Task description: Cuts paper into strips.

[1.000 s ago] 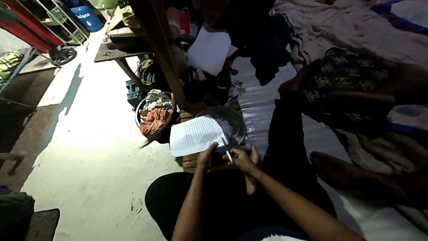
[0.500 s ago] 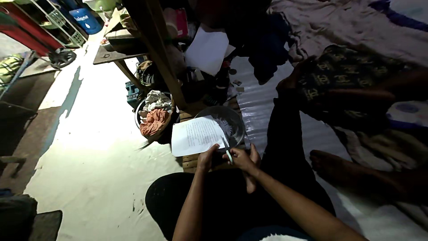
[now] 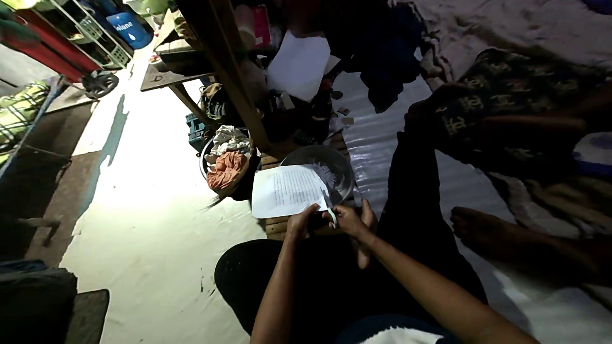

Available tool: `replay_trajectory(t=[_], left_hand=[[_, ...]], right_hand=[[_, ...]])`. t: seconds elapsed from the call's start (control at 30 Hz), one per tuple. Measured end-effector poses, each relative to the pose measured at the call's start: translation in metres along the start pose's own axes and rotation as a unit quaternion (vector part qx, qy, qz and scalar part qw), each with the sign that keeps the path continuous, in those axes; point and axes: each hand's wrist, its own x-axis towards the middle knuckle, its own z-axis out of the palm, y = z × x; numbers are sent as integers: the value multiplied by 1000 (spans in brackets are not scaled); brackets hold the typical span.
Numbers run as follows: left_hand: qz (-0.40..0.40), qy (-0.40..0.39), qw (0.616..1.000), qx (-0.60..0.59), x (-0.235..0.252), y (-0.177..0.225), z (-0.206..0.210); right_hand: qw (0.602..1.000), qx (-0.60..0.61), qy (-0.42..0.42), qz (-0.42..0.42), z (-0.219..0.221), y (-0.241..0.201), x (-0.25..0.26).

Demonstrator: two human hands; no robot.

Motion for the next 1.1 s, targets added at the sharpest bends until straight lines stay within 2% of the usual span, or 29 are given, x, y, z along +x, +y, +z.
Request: replay_trajectory(t=[0.37,0.53,0.73,1.1], left_hand=[[19,-3,1000,-5,-1,-4,1],[3,-26,1000,16,0,-8,-1],[30,-47,998,-11,-1,-8,-1],[15,-28,999,39,-9,-9,4]], right_hand=[[999,30,12,-7,-1,2,2],[999,46,0,3,-3,1,6],[999,43,17,-3,0,0,7],[998,63,14,15,-5,-3,11]])
